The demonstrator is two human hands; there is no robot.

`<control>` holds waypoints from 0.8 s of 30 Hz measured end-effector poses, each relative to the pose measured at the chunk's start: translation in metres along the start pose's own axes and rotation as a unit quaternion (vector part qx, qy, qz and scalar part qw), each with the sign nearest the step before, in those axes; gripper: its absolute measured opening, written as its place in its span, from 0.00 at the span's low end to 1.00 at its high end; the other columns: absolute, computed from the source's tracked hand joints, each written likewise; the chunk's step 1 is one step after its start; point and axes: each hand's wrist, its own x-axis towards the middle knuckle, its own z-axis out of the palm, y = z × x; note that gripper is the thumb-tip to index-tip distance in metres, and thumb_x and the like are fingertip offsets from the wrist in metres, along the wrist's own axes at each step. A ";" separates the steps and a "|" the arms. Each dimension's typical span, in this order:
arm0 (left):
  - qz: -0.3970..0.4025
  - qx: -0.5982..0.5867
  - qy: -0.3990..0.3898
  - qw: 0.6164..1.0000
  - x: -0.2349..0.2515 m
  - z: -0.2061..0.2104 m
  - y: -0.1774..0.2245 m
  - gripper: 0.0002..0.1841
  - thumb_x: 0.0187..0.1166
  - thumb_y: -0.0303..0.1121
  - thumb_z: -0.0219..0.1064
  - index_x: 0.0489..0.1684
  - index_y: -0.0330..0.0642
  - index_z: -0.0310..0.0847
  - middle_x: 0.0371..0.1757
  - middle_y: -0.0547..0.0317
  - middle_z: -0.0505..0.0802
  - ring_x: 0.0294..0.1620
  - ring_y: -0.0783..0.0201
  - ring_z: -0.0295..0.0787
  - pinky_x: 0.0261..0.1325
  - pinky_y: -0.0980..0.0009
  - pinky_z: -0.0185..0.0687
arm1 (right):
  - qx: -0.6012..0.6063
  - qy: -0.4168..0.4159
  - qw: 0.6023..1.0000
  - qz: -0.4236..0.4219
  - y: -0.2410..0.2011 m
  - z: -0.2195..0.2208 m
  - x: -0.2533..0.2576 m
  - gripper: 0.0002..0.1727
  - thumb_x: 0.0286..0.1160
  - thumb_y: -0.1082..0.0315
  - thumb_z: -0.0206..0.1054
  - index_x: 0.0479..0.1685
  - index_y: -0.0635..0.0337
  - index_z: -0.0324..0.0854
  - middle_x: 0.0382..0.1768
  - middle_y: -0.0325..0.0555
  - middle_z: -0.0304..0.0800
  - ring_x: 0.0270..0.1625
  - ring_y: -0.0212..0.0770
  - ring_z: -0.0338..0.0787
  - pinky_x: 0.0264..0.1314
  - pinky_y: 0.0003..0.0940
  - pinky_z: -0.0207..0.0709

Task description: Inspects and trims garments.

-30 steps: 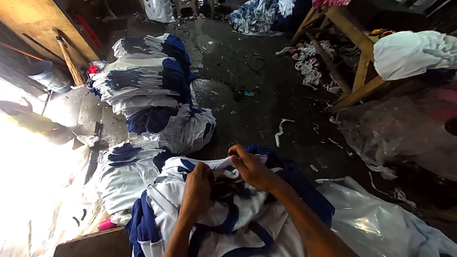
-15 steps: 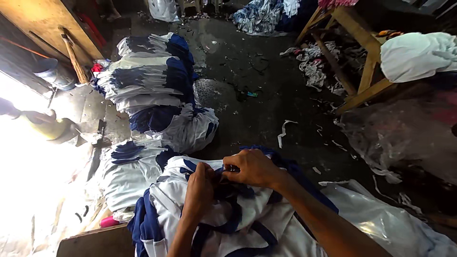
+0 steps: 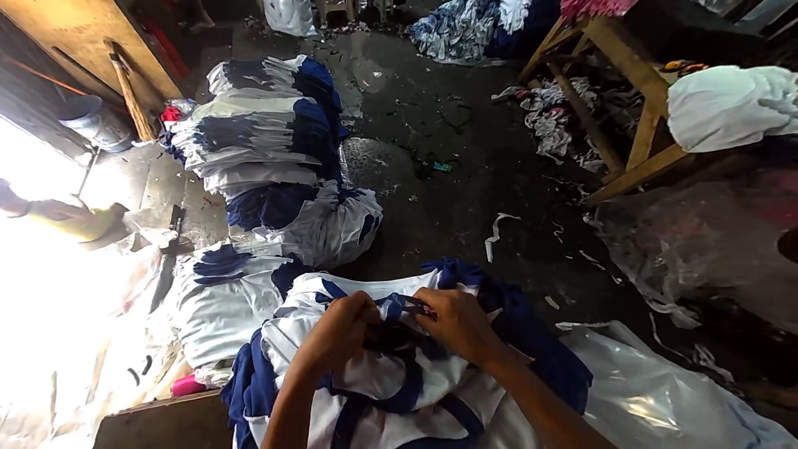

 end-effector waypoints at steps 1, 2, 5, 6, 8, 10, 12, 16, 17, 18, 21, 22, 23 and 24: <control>-0.005 0.021 -0.015 1.000 0.003 -0.003 0.005 0.12 0.90 0.34 0.57 0.48 0.35 0.83 0.37 0.56 0.93 0.34 0.67 0.92 0.47 0.67 0.90 | -0.002 0.052 0.998 -0.032 0.001 0.006 -0.005 0.08 0.62 0.65 0.76 0.30 0.60 0.88 0.18 0.46 0.85 0.22 0.47 0.87 0.25 0.48 0.80; -0.008 0.043 -0.022 0.999 0.006 -0.004 0.011 0.12 0.90 0.35 0.59 0.48 0.35 0.84 0.34 0.56 0.92 0.30 0.68 0.90 0.42 0.68 0.89 | -0.007 0.100 0.993 -0.065 0.003 0.011 -0.009 0.08 0.59 0.64 0.76 0.29 0.59 0.88 0.18 0.44 0.85 0.20 0.43 0.86 0.22 0.43 0.80; -0.013 0.086 -0.038 0.995 0.020 0.000 0.022 0.16 0.86 0.39 0.66 0.60 0.35 0.83 0.28 0.56 0.89 0.23 0.66 0.83 0.33 0.66 0.83 | -0.023 0.179 0.975 -0.132 0.004 0.016 -0.017 0.06 0.61 0.64 0.72 0.29 0.56 0.90 0.20 0.40 0.88 0.20 0.38 0.87 0.21 0.35 0.80; -0.007 0.087 -0.051 0.995 0.024 0.002 0.023 0.20 0.84 0.40 0.68 0.67 0.36 0.81 0.28 0.56 0.88 0.23 0.66 0.82 0.33 0.66 0.83 | -0.032 0.193 0.970 -0.144 0.004 0.017 -0.019 0.07 0.66 0.64 0.69 0.30 0.55 0.90 0.20 0.39 0.89 0.21 0.37 0.87 0.22 0.33 0.80; 0.028 0.075 -0.059 0.995 0.028 0.011 0.020 0.18 0.83 0.38 0.70 0.65 0.38 0.84 0.33 0.57 0.89 0.27 0.68 0.84 0.36 0.68 0.84 | -0.042 0.220 0.961 -0.162 0.003 0.017 -0.021 0.09 0.72 0.66 0.65 0.30 0.55 0.89 0.20 0.39 0.89 0.20 0.37 0.86 0.23 0.32 0.79; 0.052 0.031 -0.026 0.998 0.027 0.022 0.012 0.12 0.82 0.36 0.70 0.54 0.39 0.90 0.39 0.58 0.94 0.36 0.70 0.90 0.47 0.69 0.87 | -0.052 0.233 0.955 -0.176 0.002 0.016 -0.022 0.10 0.75 0.67 0.63 0.30 0.55 0.89 0.20 0.40 0.88 0.20 0.37 0.86 0.23 0.31 0.77; 0.060 -0.037 0.034 0.997 0.021 0.032 0.004 0.10 0.84 0.35 0.67 0.48 0.40 0.91 0.38 0.61 0.95 0.38 0.72 0.93 0.48 0.71 0.91 | -0.056 0.237 0.953 -0.179 0.002 0.015 -0.023 0.11 0.75 0.67 0.61 0.30 0.55 0.89 0.19 0.40 0.86 0.20 0.37 0.84 0.22 0.30 0.76; 0.070 -0.083 0.132 0.985 0.013 0.043 -0.011 0.12 0.88 0.35 0.59 0.41 0.43 0.88 0.30 0.64 0.92 0.32 0.71 0.90 0.42 0.68 0.88 | -0.048 0.230 0.960 -0.153 0.001 0.018 -0.020 0.08 0.68 0.67 0.65 0.29 0.55 0.90 0.18 0.38 0.86 0.19 0.35 0.83 0.21 0.29 0.76; 0.071 -0.078 0.141 0.984 0.012 0.044 -0.011 0.12 0.89 0.35 0.58 0.41 0.42 0.87 0.29 0.64 0.90 0.32 0.71 0.88 0.41 0.68 0.87 | -0.041 0.221 0.965 -0.137 0.001 0.019 -0.019 0.06 0.65 0.67 0.67 0.30 0.55 0.90 0.19 0.38 0.87 0.19 0.35 0.84 0.21 0.31 0.78; 0.069 -0.071 0.144 0.985 0.012 0.044 -0.010 0.13 0.90 0.35 0.56 0.41 0.41 0.85 0.29 0.63 0.89 0.32 0.70 0.88 0.42 0.68 0.86 | -0.029 0.208 0.970 -0.118 0.000 0.018 -0.017 0.05 0.61 0.67 0.69 0.29 0.56 0.90 0.20 0.39 0.88 0.19 0.36 0.86 0.21 0.33 0.80; 0.069 -0.081 0.137 0.985 0.011 0.042 -0.008 0.15 0.92 0.33 0.52 0.42 0.36 0.83 0.30 0.60 0.89 0.33 0.68 0.89 0.45 0.67 0.87 | 0.067 0.075 0.995 -0.025 -0.002 0.002 -0.008 0.11 0.69 0.64 0.72 0.43 0.60 0.90 0.25 0.45 0.89 0.26 0.44 0.89 0.30 0.47 0.83; 0.072 -0.095 0.135 0.984 0.010 0.043 -0.008 0.15 0.92 0.33 0.50 0.42 0.35 0.82 0.31 0.58 0.90 0.35 0.67 0.91 0.47 0.65 0.90 | 0.120 -0.003 0.993 0.007 -0.001 -0.010 -0.004 0.18 0.78 0.58 0.70 0.57 0.60 0.88 0.30 0.47 0.90 0.31 0.46 0.90 0.37 0.50 0.84; 0.077 -0.111 0.136 0.981 0.008 0.045 -0.009 0.15 0.92 0.32 0.49 0.43 0.34 0.81 0.32 0.57 0.91 0.35 0.66 0.93 0.48 0.65 0.92 | 0.171 -0.062 0.983 0.020 0.004 -0.021 0.001 0.24 0.83 0.52 0.66 0.68 0.58 0.81 0.33 0.45 0.88 0.33 0.42 0.87 0.40 0.48 0.84; 0.081 -0.122 0.141 0.979 0.007 0.046 -0.008 0.15 0.92 0.31 0.48 0.43 0.33 0.81 0.33 0.56 0.93 0.36 0.66 0.95 0.49 0.64 0.94 | 0.201 -0.093 0.975 0.014 0.007 -0.029 0.005 0.26 0.86 0.49 0.60 0.72 0.57 0.75 0.34 0.41 0.86 0.33 0.37 0.85 0.40 0.42 0.83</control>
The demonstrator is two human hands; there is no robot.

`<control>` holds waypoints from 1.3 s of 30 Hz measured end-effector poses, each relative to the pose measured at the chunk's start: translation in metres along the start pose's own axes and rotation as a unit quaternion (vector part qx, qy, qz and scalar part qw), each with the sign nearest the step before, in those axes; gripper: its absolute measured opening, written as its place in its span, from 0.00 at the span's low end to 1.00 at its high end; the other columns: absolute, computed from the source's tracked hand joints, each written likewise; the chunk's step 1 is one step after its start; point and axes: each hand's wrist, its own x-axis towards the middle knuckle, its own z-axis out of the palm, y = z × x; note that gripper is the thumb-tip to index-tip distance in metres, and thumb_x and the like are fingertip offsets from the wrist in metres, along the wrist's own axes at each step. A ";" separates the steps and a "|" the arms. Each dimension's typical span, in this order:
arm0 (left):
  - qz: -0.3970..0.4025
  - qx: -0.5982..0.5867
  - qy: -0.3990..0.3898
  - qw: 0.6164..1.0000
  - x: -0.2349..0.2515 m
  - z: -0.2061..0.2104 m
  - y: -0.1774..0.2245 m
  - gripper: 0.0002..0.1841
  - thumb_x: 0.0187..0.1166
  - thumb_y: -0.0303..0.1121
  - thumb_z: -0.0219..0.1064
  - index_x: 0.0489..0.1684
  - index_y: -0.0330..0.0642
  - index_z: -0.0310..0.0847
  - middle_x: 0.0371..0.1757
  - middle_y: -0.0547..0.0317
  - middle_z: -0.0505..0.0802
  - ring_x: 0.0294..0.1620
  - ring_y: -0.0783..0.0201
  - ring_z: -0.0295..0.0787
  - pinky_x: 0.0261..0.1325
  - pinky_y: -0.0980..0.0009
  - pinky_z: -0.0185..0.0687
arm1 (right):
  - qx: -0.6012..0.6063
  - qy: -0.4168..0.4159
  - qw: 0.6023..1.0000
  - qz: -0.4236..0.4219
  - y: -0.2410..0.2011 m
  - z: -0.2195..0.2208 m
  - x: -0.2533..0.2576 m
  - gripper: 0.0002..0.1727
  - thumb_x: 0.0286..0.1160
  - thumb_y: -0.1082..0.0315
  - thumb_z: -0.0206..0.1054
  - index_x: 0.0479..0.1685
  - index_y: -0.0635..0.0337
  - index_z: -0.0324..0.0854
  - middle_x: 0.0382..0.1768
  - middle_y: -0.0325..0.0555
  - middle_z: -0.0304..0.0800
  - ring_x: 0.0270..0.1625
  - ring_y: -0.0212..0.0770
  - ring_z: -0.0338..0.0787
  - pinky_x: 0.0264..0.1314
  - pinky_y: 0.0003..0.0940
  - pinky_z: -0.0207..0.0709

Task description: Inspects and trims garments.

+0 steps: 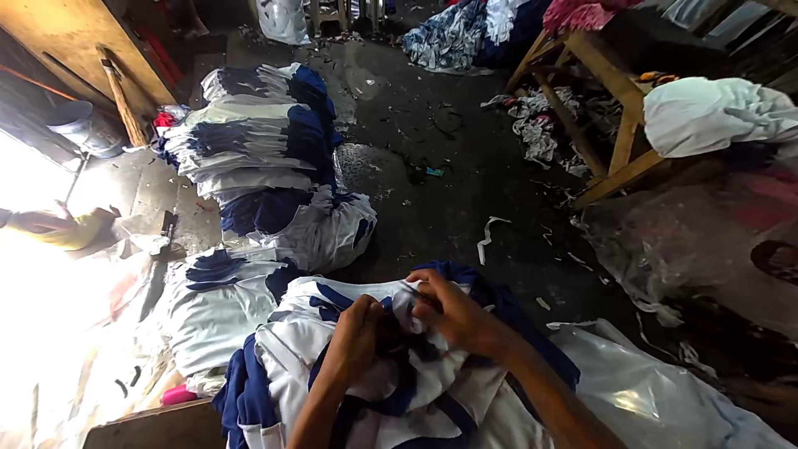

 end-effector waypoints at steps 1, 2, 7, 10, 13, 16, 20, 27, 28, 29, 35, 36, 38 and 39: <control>0.000 -0.004 0.007 1.000 -0.003 0.001 0.002 0.15 0.92 0.31 0.48 0.44 0.32 0.81 0.34 0.56 0.93 0.37 0.66 0.95 0.49 0.65 0.94 | -0.009 -0.008 1.000 -0.009 -0.004 -0.008 0.000 0.25 0.89 0.48 0.54 0.71 0.56 0.74 0.35 0.39 0.86 0.34 0.34 0.85 0.41 0.38 0.83; 0.004 0.000 0.016 1.000 -0.004 0.003 0.003 0.15 0.92 0.30 0.47 0.44 0.33 0.80 0.33 0.57 0.93 0.36 0.67 0.95 0.48 0.66 0.93 | -0.056 0.004 0.998 -0.027 -0.008 -0.013 0.000 0.24 0.90 0.48 0.50 0.65 0.56 0.77 0.33 0.38 0.85 0.33 0.35 0.85 0.37 0.38 0.82; 0.046 0.016 0.056 0.997 -0.006 0.008 0.001 0.14 0.91 0.28 0.48 0.42 0.34 0.80 0.31 0.58 0.92 0.34 0.68 0.94 0.46 0.67 0.94 | -0.254 0.044 0.958 -0.129 -0.011 -0.016 0.000 0.19 0.71 0.45 0.71 0.41 0.51 0.89 0.26 0.37 0.88 0.26 0.39 0.89 0.25 0.43 0.81; 0.035 0.071 0.047 0.996 -0.008 0.007 0.008 0.14 0.91 0.30 0.49 0.43 0.35 0.81 0.32 0.59 0.91 0.37 0.69 0.92 0.48 0.67 0.90 | -0.222 0.028 0.966 -0.131 -0.010 -0.013 0.002 0.16 0.65 0.48 0.76 0.36 0.51 0.90 0.22 0.37 0.86 0.25 0.37 0.86 0.27 0.41 0.79; 0.028 0.115 0.036 0.992 -0.012 0.006 0.010 0.14 0.89 0.30 0.49 0.45 0.34 0.82 0.33 0.57 0.90 0.38 0.66 0.90 0.48 0.64 0.86 | -0.203 0.030 0.970 -0.131 -0.008 -0.010 0.004 0.14 0.67 0.49 0.75 0.35 0.50 0.92 0.23 0.38 0.88 0.28 0.38 0.89 0.29 0.43 0.81; 0.024 0.112 0.031 0.993 -0.011 0.005 0.009 0.14 0.91 0.31 0.49 0.44 0.36 0.82 0.32 0.59 0.90 0.37 0.68 0.89 0.48 0.66 0.86 | -0.200 0.029 0.972 -0.119 -0.007 -0.010 0.004 0.15 0.69 0.48 0.75 0.36 0.49 0.92 0.23 0.37 0.88 0.28 0.38 0.89 0.30 0.42 0.81; 0.035 0.121 0.036 0.991 -0.011 0.005 0.009 0.14 0.91 0.32 0.49 0.43 0.36 0.81 0.30 0.60 0.89 0.35 0.69 0.87 0.45 0.68 0.84 | -0.207 0.030 0.971 -0.113 -0.004 -0.005 0.003 0.19 0.75 0.45 0.69 0.37 0.51 0.90 0.21 0.37 0.85 0.25 0.38 0.86 0.28 0.41 0.78; 0.044 0.089 0.039 0.994 -0.011 0.005 0.003 0.13 0.91 0.29 0.49 0.44 0.36 0.81 0.33 0.62 0.92 0.37 0.73 0.91 0.48 0.71 0.87 | -0.181 0.065 0.972 -0.137 0.002 -0.001 0.000 0.21 0.79 0.44 0.64 0.35 0.51 0.91 0.19 0.37 0.85 0.23 0.35 0.85 0.26 0.38 0.78; 0.040 0.079 0.039 0.995 -0.011 0.004 0.002 0.13 0.91 0.29 0.49 0.44 0.36 0.82 0.34 0.62 0.93 0.38 0.73 0.91 0.49 0.72 0.88 | -0.165 0.071 0.974 -0.135 0.004 -0.001 0.000 0.22 0.80 0.44 0.63 0.34 0.51 0.91 0.18 0.35 0.84 0.23 0.34 0.84 0.26 0.36 0.77; 0.038 0.073 0.039 0.996 -0.011 0.003 0.001 0.14 0.91 0.29 0.49 0.44 0.36 0.82 0.35 0.61 0.93 0.38 0.73 0.91 0.49 0.71 0.88 | -0.144 0.072 0.979 -0.125 0.005 -0.002 0.001 0.21 0.80 0.44 0.63 0.35 0.51 0.91 0.18 0.34 0.83 0.22 0.32 0.83 0.25 0.34 0.76; 0.053 0.049 0.049 0.996 -0.011 0.004 -0.003 0.13 0.89 0.28 0.49 0.43 0.36 0.82 0.34 0.60 0.92 0.36 0.71 0.92 0.46 0.70 0.90 | -0.020 -0.004 0.999 0.041 0.000 -0.011 0.014 0.32 0.72 0.48 0.76 0.70 0.59 0.79 0.22 0.36 0.82 0.23 0.33 0.80 0.29 0.35 0.79; 0.053 0.036 0.049 0.997 -0.011 0.004 -0.002 0.13 0.90 0.28 0.49 0.42 0.35 0.82 0.34 0.60 0.93 0.35 0.69 0.93 0.45 0.69 0.92 | -0.045 -0.040 0.996 0.073 -0.004 -0.009 0.017 0.31 0.74 0.47 0.75 0.70 0.58 0.80 0.24 0.40 0.84 0.26 0.39 0.83 0.34 0.43 0.81; 0.044 0.008 0.038 0.998 -0.013 0.003 0.002 0.13 0.90 0.28 0.49 0.41 0.35 0.81 0.30 0.62 0.93 0.31 0.70 0.93 0.42 0.70 0.92 | -0.097 -0.089 0.984 0.120 -0.008 -0.002 0.019 0.20 0.80 0.49 0.70 0.56 0.55 0.87 0.29 0.46 0.88 0.35 0.47 0.88 0.43 0.52 0.81; 0.038 -0.004 0.029 0.999 -0.013 0.003 0.004 0.13 0.91 0.29 0.49 0.41 0.35 0.80 0.27 0.64 0.92 0.29 0.71 0.92 0.40 0.71 0.91 | -0.106 -0.081 0.984 0.121 -0.007 0.001 0.018 0.16 0.81 0.52 0.69 0.51 0.55 0.89 0.28 0.47 0.87 0.35 0.47 0.87 0.42 0.52 0.79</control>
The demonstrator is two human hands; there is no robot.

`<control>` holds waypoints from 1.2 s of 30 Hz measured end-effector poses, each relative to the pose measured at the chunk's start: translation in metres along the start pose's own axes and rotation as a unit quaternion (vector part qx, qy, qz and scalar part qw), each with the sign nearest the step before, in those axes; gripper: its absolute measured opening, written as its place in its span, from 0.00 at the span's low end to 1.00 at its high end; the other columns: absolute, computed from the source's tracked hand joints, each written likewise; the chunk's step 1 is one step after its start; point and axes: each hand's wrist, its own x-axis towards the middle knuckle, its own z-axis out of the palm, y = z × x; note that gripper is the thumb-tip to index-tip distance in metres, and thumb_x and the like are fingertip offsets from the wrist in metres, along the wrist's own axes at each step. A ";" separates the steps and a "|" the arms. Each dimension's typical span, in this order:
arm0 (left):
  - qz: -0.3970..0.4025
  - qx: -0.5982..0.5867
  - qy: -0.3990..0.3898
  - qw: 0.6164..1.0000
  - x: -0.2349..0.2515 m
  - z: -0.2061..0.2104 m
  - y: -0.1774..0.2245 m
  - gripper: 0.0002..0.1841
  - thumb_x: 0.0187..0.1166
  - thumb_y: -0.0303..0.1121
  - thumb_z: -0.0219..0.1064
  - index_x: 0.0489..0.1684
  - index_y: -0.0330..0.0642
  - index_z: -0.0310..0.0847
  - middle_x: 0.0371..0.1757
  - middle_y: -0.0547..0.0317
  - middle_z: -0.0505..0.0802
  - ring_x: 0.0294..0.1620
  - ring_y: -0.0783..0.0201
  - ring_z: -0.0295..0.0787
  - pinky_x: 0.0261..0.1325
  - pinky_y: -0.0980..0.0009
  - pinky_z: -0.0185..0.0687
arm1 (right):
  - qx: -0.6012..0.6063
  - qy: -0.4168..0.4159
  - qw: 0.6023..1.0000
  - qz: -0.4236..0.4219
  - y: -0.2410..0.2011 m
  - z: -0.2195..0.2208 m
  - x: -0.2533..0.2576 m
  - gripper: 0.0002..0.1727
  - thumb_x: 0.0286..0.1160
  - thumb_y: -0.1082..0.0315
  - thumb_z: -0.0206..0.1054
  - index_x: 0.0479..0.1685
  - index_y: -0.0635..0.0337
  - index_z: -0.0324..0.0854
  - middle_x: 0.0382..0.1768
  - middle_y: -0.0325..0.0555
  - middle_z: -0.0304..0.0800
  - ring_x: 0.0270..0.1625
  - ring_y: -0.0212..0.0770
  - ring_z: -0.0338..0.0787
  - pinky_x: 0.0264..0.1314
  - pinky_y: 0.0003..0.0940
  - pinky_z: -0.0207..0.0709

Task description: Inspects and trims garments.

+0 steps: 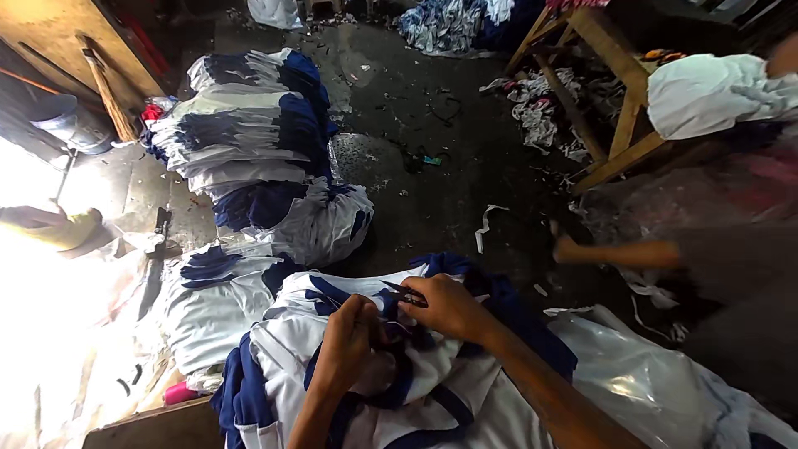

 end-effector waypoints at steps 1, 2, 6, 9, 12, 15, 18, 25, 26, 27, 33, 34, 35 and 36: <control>-0.011 -0.007 -0.010 1.000 0.001 0.001 0.000 0.13 0.91 0.29 0.50 0.41 0.35 0.80 0.26 0.64 0.92 0.28 0.70 0.92 0.40 0.70 0.92 | 0.004 0.022 1.000 -0.006 0.003 0.004 -0.002 0.14 0.81 0.54 0.68 0.47 0.56 0.89 0.27 0.46 0.86 0.33 0.46 0.86 0.39 0.50 0.78; -0.026 -0.002 -0.019 0.999 0.002 0.003 -0.002 0.14 0.91 0.31 0.51 0.42 0.35 0.81 0.26 0.63 0.92 0.28 0.69 0.92 0.40 0.69 0.92 | 0.014 0.045 0.999 -0.014 0.006 0.006 -0.004 0.13 0.81 0.56 0.67 0.45 0.57 0.89 0.25 0.45 0.84 0.31 0.44 0.84 0.38 0.48 0.77; -0.065 0.051 0.011 0.997 0.011 0.008 0.003 0.14 0.91 0.32 0.53 0.44 0.35 0.84 0.25 0.62 0.91 0.25 0.68 0.90 0.35 0.67 0.91 | 0.053 0.112 0.992 -0.018 0.006 0.016 -0.012 0.14 0.78 0.57 0.69 0.43 0.60 0.89 0.24 0.45 0.84 0.29 0.44 0.83 0.37 0.47 0.77; -0.001 0.119 0.069 0.990 0.024 0.001 0.010 0.08 0.85 0.32 0.64 0.42 0.39 0.89 0.28 0.63 0.91 0.23 0.71 0.85 0.29 0.71 0.84 | 0.081 0.192 0.977 -0.046 0.008 0.026 -0.019 0.13 0.73 0.58 0.71 0.40 0.61 0.90 0.21 0.43 0.83 0.25 0.38 0.80 0.32 0.40 0.75; -0.009 0.121 -0.044 0.992 0.036 0.000 0.015 0.11 0.76 0.32 0.75 0.53 0.40 0.89 0.50 0.55 0.90 0.38 0.66 0.88 0.43 0.67 0.87 | 0.093 0.253 0.959 -0.088 0.009 0.036 -0.024 0.11 0.69 0.62 0.73 0.38 0.61 0.91 0.21 0.42 0.86 0.24 0.35 0.81 0.31 0.36 0.77; -0.011 0.012 -0.075 0.997 0.037 0.011 0.004 0.06 0.74 0.27 0.74 0.44 0.42 0.93 0.45 0.61 0.94 0.41 0.70 0.92 0.47 0.71 0.91 | 0.090 0.289 0.946 -0.116 0.012 0.042 -0.024 0.09 0.66 0.63 0.73 0.36 0.60 0.91 0.20 0.40 0.85 0.22 0.32 0.80 0.28 0.31 0.76; 0.027 -0.066 -0.043 0.997 0.028 0.015 -0.004 0.05 0.78 0.26 0.71 0.40 0.41 0.93 0.40 0.61 0.97 0.40 0.68 0.95 0.49 0.68 0.94 | 0.096 0.299 0.944 -0.101 0.010 0.045 -0.025 0.09 0.66 0.63 0.73 0.37 0.59 0.91 0.20 0.38 0.84 0.22 0.31 0.80 0.27 0.31 0.76; -0.040 -0.049 0.006 0.998 0.024 0.018 -0.001 0.10 0.90 0.28 0.56 0.43 0.37 0.83 0.36 0.59 0.95 0.37 0.66 0.96 0.49 0.65 0.95 | 0.072 0.317 0.940 -0.103 0.008 0.050 -0.019 0.08 0.63 0.65 0.74 0.37 0.58 0.89 0.19 0.38 0.82 0.20 0.32 0.79 0.23 0.31 0.75; -0.043 -0.060 -0.001 0.997 0.025 0.017 -0.001 0.09 0.89 0.28 0.56 0.43 0.37 0.83 0.36 0.58 0.96 0.37 0.65 0.96 0.49 0.65 0.95 | 0.071 0.317 0.940 -0.104 0.008 0.050 -0.019 0.08 0.62 0.66 0.74 0.37 0.59 0.90 0.19 0.38 0.82 0.20 0.33 0.80 0.24 0.31 0.76; -0.052 -0.074 -0.012 0.996 0.027 0.017 -0.001 0.08 0.89 0.28 0.58 0.44 0.36 0.83 0.37 0.56 0.96 0.37 0.64 0.96 0.49 0.65 0.95 | 0.067 0.320 0.939 -0.108 0.008 0.050 -0.019 0.08 0.62 0.66 0.75 0.38 0.59 0.90 0.20 0.38 0.83 0.21 0.33 0.81 0.25 0.32 0.77; -0.122 -0.129 -0.072 0.981 0.037 0.013 0.008 0.04 0.78 0.26 0.71 0.40 0.34 0.90 0.33 0.56 0.95 0.36 0.67 0.93 0.48 0.68 0.91 | -0.005 0.375 0.909 -0.184 0.014 0.060 -0.024 0.09 0.62 0.67 0.71 0.39 0.59 0.91 0.25 0.41 0.90 0.25 0.35 0.87 0.29 0.32 0.83; -0.112 -0.143 -0.074 0.981 0.037 0.010 0.006 0.05 0.79 0.26 0.70 0.38 0.34 0.90 0.32 0.56 0.95 0.36 0.67 0.93 0.49 0.68 0.91 | -0.021 0.389 0.899 -0.199 0.015 0.061 -0.024 0.08 0.67 0.66 0.68 0.38 0.58 0.91 0.24 0.40 0.90 0.25 0.34 0.87 0.29 0.30 0.82; -0.102 -0.146 -0.077 0.981 0.036 0.007 0.005 0.06 0.80 0.27 0.68 0.37 0.34 0.90 0.33 0.57 0.95 0.37 0.67 0.94 0.50 0.68 0.92 | -0.033 0.401 0.891 -0.212 0.015 0.062 -0.024 0.08 0.70 0.65 0.67 0.38 0.57 0.90 0.24 0.40 0.90 0.25 0.33 0.87 0.29 0.28 0.82; -0.094 -0.139 -0.076 0.983 0.035 0.006 0.005 0.08 0.82 0.28 0.66 0.37 0.34 0.89 0.34 0.57 0.95 0.37 0.67 0.94 0.50 0.68 0.92 | -0.045 0.411 0.884 -0.220 0.014 0.062 -0.024 0.08 0.73 0.64 0.66 0.38 0.57 0.88 0.24 0.40 0.90 0.25 0.33 0.87 0.29 0.28 0.82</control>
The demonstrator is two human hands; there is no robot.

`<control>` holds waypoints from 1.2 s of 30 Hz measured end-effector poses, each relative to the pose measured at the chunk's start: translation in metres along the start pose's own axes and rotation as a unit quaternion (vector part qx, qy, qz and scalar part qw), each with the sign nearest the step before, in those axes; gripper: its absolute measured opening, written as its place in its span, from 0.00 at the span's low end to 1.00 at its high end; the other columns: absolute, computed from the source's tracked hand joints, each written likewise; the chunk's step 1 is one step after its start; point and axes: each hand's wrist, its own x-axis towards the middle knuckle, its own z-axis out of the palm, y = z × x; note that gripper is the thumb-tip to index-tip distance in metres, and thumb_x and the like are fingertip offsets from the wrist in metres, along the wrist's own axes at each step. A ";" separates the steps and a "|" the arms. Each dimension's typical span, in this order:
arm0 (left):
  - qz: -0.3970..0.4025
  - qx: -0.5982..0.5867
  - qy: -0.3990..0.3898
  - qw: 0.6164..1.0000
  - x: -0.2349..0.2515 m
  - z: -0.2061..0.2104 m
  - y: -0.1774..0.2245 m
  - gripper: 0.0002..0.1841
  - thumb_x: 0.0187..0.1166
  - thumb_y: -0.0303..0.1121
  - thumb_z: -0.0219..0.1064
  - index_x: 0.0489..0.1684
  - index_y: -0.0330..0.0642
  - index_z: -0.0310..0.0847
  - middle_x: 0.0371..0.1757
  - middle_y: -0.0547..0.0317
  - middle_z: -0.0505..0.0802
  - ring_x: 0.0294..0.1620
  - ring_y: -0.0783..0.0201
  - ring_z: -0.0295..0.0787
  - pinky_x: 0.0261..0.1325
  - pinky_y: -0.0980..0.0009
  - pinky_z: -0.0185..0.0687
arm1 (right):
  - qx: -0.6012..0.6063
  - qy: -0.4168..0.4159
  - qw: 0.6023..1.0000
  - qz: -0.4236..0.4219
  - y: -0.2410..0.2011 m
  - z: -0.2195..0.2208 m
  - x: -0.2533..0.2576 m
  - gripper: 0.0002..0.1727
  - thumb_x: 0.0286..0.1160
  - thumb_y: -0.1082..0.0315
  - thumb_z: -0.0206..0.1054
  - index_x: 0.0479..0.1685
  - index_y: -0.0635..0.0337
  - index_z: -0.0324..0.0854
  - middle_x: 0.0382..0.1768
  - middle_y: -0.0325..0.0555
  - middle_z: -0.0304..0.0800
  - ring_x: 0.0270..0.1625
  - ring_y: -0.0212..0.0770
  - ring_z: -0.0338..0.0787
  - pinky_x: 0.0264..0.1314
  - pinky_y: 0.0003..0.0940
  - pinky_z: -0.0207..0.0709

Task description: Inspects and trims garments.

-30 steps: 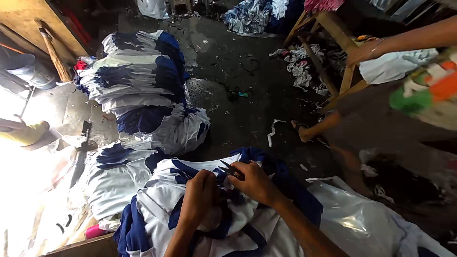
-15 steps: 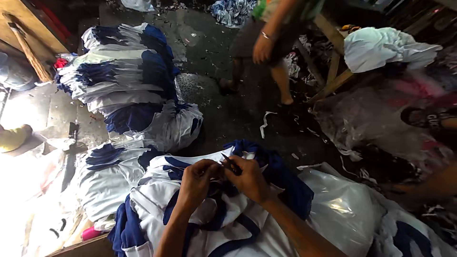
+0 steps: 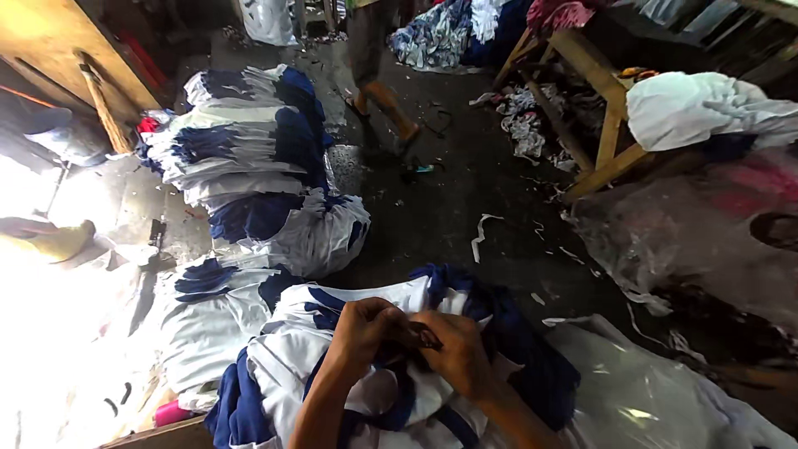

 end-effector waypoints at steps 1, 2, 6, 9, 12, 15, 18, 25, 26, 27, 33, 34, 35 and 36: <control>0.002 0.014 0.004 1.000 -0.002 0.000 0.000 0.09 0.84 0.29 0.63 0.37 0.35 0.88 0.35 0.58 0.95 0.38 0.68 0.94 0.51 0.68 0.92 | -0.011 0.008 1.000 -0.009 -0.001 0.001 0.000 0.08 0.74 0.64 0.64 0.37 0.56 0.88 0.24 0.40 0.90 0.25 0.33 0.88 0.29 0.28 0.82; 0.001 0.023 0.012 1.000 -0.003 0.000 0.000 0.11 0.86 0.29 0.60 0.38 0.35 0.87 0.37 0.57 0.95 0.40 0.67 0.94 0.52 0.67 0.92 | -0.018 0.012 1.000 -0.012 -0.001 0.001 0.000 0.09 0.75 0.64 0.64 0.38 0.56 0.88 0.23 0.40 0.90 0.25 0.33 0.88 0.29 0.27 0.82; -0.008 -0.043 0.045 0.998 -0.011 0.004 -0.006 0.17 0.92 0.30 0.45 0.43 0.30 0.81 0.42 0.49 0.96 0.44 0.58 0.97 0.56 0.59 0.94 | -0.026 -0.011 1.000 0.005 -0.001 0.000 0.001 0.09 0.73 0.63 0.66 0.39 0.57 0.89 0.21 0.40 0.87 0.22 0.34 0.85 0.25 0.28 0.80; -0.017 -0.089 0.034 0.995 -0.016 0.002 -0.008 0.20 0.93 0.30 0.40 0.42 0.30 0.79 0.44 0.46 0.96 0.45 0.55 0.96 0.57 0.57 0.93 | -0.022 -0.018 1.000 -0.007 0.000 -0.002 0.000 0.09 0.74 0.63 0.65 0.39 0.57 0.89 0.22 0.39 0.88 0.22 0.33 0.85 0.26 0.28 0.80; 0.034 -0.023 0.038 0.998 -0.016 -0.019 -0.004 0.20 0.91 0.32 0.43 0.42 0.31 0.82 0.44 0.50 0.97 0.44 0.58 0.97 0.56 0.59 0.93 | -0.020 -0.019 0.999 -0.036 0.001 -0.002 -0.003 0.08 0.74 0.65 0.64 0.36 0.56 0.89 0.21 0.39 0.87 0.22 0.33 0.84 0.27 0.27 0.80; 0.115 0.126 0.239 0.956 -0.014 -0.052 0.015 0.16 0.92 0.33 0.48 0.51 0.35 0.82 0.50 0.51 0.95 0.50 0.58 0.94 0.58 0.57 0.91 | -0.033 -0.009 0.998 -0.055 0.000 -0.004 -0.004 0.09 0.73 0.66 0.64 0.35 0.56 0.90 0.21 0.39 0.88 0.23 0.34 0.86 0.27 0.27 0.80; 0.051 0.467 0.287 0.835 -0.012 -0.061 0.031 0.42 0.82 0.37 0.69 0.89 0.21 0.50 0.90 0.22 0.57 0.89 0.24 0.53 0.82 0.23 0.47 | -0.034 0.003 0.997 -0.063 0.001 -0.004 -0.007 0.10 0.76 0.65 0.62 0.34 0.55 0.90 0.21 0.39 0.88 0.23 0.34 0.86 0.28 0.27 0.80; 0.218 0.425 0.124 0.870 -0.032 0.018 -0.026 0.10 0.76 0.32 0.68 0.46 0.46 0.96 0.53 0.54 0.94 0.60 0.48 0.88 0.62 0.46 0.80 | -0.031 -0.021 0.999 -0.031 -0.002 -0.002 -0.003 0.10 0.74 0.65 0.63 0.35 0.55 0.90 0.22 0.41 0.89 0.23 0.36 0.86 0.26 0.31 0.80; 0.256 0.422 0.157 0.855 -0.034 0.023 -0.033 0.09 0.75 0.29 0.67 0.42 0.47 0.96 0.48 0.57 0.95 0.55 0.53 0.90 0.59 0.52 0.84 | -0.021 -0.045 0.999 -0.006 -0.003 -0.004 -0.003 0.09 0.69 0.66 0.65 0.35 0.56 0.92 0.23 0.41 0.90 0.23 0.37 0.87 0.26 0.33 0.82; 0.289 0.428 0.183 0.837 -0.036 0.024 -0.037 0.09 0.74 0.28 0.67 0.39 0.47 0.96 0.43 0.59 0.96 0.50 0.57 0.92 0.56 0.60 0.87 | 0.005 -0.081 0.996 0.029 -0.002 -0.008 -0.002 0.08 0.66 0.67 0.68 0.37 0.56 0.93 0.25 0.41 0.91 0.24 0.37 0.88 0.27 0.34 0.82; 0.327 0.425 0.188 0.823 -0.044 0.024 -0.044 0.06 0.74 0.30 0.71 0.35 0.41 0.95 0.36 0.59 0.96 0.43 0.62 0.93 0.52 0.70 0.89 | 0.216 -0.299 0.908 0.197 0.009 -0.040 0.041 0.14 0.77 0.58 0.72 0.55 0.55 0.90 0.26 0.34 0.84 0.25 0.26 0.78 0.31 0.25 0.76; 0.323 0.420 0.193 0.826 -0.043 0.025 -0.043 0.06 0.73 0.29 0.71 0.35 0.40 0.95 0.36 0.59 0.96 0.43 0.63 0.93 0.52 0.71 0.89 | 0.191 -0.318 0.910 0.187 0.006 -0.039 0.044 0.13 0.75 0.58 0.75 0.50 0.55 0.91 0.27 0.36 0.86 0.26 0.28 0.81 0.33 0.28 0.79; 0.319 0.415 0.196 0.829 -0.042 0.025 -0.043 0.06 0.73 0.30 0.71 0.34 0.41 0.95 0.36 0.60 0.96 0.43 0.64 0.93 0.52 0.71 0.89 | 0.159 -0.326 0.914 0.180 0.003 -0.035 0.045 0.11 0.74 0.58 0.75 0.43 0.54 0.92 0.25 0.36 0.87 0.27 0.30 0.83 0.34 0.32 0.79; 0.315 0.408 0.199 0.834 -0.041 0.025 -0.043 0.06 0.73 0.30 0.71 0.34 0.41 0.95 0.35 0.60 0.96 0.42 0.64 0.93 0.51 0.72 0.88 | 0.126 -0.320 0.922 0.176 0.001 -0.033 0.044 0.10 0.73 0.57 0.76 0.37 0.54 0.91 0.22 0.37 0.85 0.26 0.33 0.82 0.33 0.36 0.77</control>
